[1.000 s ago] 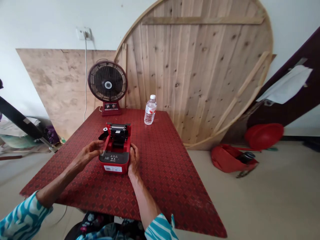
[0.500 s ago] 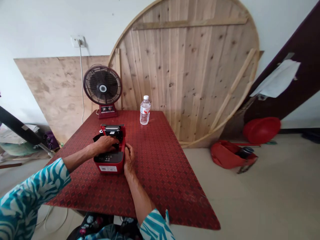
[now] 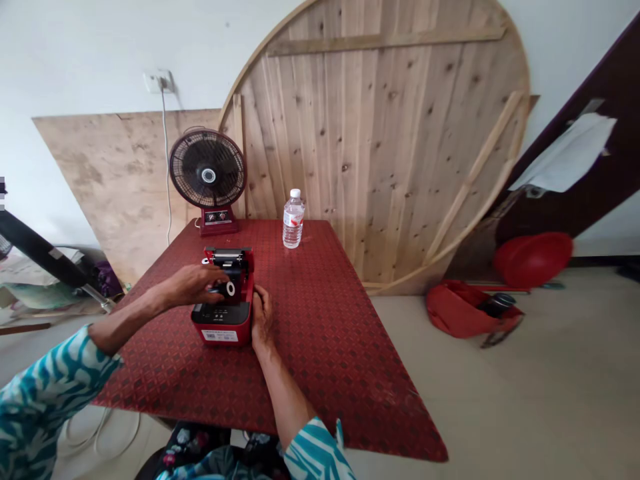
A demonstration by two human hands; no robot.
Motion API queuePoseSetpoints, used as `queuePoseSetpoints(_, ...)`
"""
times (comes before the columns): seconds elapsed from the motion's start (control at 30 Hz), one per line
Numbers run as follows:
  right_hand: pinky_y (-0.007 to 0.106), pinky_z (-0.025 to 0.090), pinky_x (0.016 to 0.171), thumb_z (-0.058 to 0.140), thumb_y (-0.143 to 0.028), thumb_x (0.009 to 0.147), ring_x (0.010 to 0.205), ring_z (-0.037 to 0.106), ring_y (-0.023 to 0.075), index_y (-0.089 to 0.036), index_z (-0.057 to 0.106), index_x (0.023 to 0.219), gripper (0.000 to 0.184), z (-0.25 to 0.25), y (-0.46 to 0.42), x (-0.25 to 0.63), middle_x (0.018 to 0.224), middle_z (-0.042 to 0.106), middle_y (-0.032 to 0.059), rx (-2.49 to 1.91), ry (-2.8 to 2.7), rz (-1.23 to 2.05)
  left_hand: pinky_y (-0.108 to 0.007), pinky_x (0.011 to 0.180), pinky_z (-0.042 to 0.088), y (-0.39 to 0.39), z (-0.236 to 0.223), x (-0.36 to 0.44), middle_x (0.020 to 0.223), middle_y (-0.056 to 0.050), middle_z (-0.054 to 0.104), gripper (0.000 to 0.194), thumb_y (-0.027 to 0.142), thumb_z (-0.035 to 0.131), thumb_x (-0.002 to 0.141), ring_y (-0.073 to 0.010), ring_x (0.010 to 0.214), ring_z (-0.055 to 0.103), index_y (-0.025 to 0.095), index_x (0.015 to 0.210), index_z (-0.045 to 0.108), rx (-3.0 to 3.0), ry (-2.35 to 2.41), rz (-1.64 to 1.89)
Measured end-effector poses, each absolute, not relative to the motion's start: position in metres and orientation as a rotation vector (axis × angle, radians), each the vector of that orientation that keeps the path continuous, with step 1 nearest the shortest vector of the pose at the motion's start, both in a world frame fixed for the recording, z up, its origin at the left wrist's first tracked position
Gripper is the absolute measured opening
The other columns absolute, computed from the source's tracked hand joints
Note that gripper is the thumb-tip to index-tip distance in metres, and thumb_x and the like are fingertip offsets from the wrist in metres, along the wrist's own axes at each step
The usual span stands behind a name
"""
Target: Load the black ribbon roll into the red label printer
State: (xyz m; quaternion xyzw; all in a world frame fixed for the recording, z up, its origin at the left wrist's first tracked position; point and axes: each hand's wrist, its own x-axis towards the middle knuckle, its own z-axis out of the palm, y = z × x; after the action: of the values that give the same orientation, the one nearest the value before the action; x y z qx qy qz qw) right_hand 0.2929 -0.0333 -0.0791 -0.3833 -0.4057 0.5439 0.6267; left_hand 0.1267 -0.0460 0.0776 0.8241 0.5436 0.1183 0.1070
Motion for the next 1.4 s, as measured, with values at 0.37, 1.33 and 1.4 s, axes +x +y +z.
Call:
queuePoseSetpoints(0.37,0.034,0.045,0.078,0.060,-0.054,0.076,0.095,0.061,0.0221,-0.023,0.065,0.106,0.044,-0.079,-0.034,0.293,0.100,0.071,0.0043,-0.897,-0.864,1.290,-0.031,0.068,0.048,-0.063,0.077,0.002,0.088,-0.005,0.073,0.049,0.044,0.069,0.065,-0.0219,0.078,0.065,0.018,0.106,0.065,1.735,1.901,1.089)
queuePoseSetpoints(1.33,0.034,0.045,0.084,0.059,-0.050,0.076,0.105,0.060,0.0237,-0.026,0.069,0.103,0.038,-0.086,-0.029,0.295,0.110,0.070,0.0034,-0.940,-0.913,1.225,-0.027,0.062,0.043,0.045,0.009,0.029,0.063,0.000,0.067,0.019,0.025,0.071,0.049,-0.0209,0.066,0.061,0.020,0.068,0.068,1.760,1.655,0.856)
queuePoseSetpoints(1.4,0.035,0.045,0.084,0.059,-0.050,0.076,0.106,0.060,0.0239,-0.026,0.069,0.104,0.038,-0.085,-0.029,0.294,0.110,0.070,0.0036,-0.930,-0.913,1.235,-0.027,0.066,0.044,0.037,0.016,0.030,0.069,-0.001,0.068,0.025,0.030,0.071,0.053,-0.0205,0.069,0.062,0.019,0.075,0.068,1.732,1.605,0.887)
